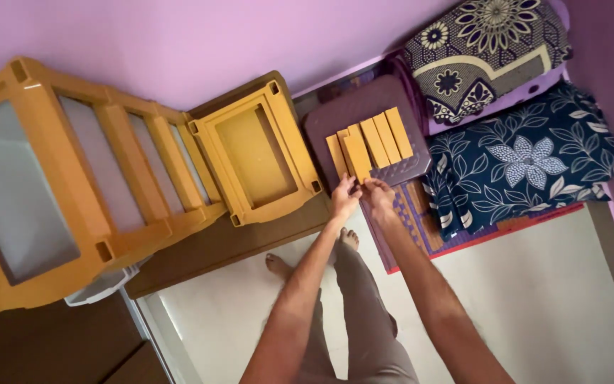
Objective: The person repeatedly assembles and disassembles a yellow plastic storage unit with a white inner bin. They insert and remove wooden slats into the frame, then stack the assembled unit with other identical units on a low table.
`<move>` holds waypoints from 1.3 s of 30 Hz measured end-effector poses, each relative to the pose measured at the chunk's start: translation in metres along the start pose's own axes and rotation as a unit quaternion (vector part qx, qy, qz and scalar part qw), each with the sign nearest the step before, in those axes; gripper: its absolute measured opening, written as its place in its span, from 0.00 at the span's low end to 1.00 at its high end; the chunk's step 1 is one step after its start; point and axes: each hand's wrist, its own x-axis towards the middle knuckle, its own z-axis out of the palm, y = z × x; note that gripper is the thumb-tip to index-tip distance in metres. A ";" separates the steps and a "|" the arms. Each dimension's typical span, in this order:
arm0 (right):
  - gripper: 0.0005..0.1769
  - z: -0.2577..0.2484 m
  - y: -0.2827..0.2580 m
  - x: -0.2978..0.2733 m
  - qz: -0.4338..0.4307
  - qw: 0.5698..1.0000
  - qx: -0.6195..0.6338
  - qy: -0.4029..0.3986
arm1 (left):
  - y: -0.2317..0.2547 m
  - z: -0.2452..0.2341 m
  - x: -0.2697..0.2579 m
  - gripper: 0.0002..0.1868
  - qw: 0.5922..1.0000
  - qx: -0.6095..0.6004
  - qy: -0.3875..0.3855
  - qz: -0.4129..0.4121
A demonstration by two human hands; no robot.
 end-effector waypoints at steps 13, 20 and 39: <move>0.17 0.009 0.011 0.042 -0.009 0.996 0.070 0.062 | -0.027 -0.002 0.045 0.38 0.992 0.107 0.052 0.041; 0.17 0.007 0.007 0.052 0.023 0.992 0.106 0.059 | -0.031 -0.013 0.066 0.46 0.979 0.097 0.158 -0.089; 0.21 0.042 0.033 -0.076 0.073 0.994 -0.076 -0.019 | 0.039 -0.021 -0.012 0.36 0.991 -0.053 0.117 -0.045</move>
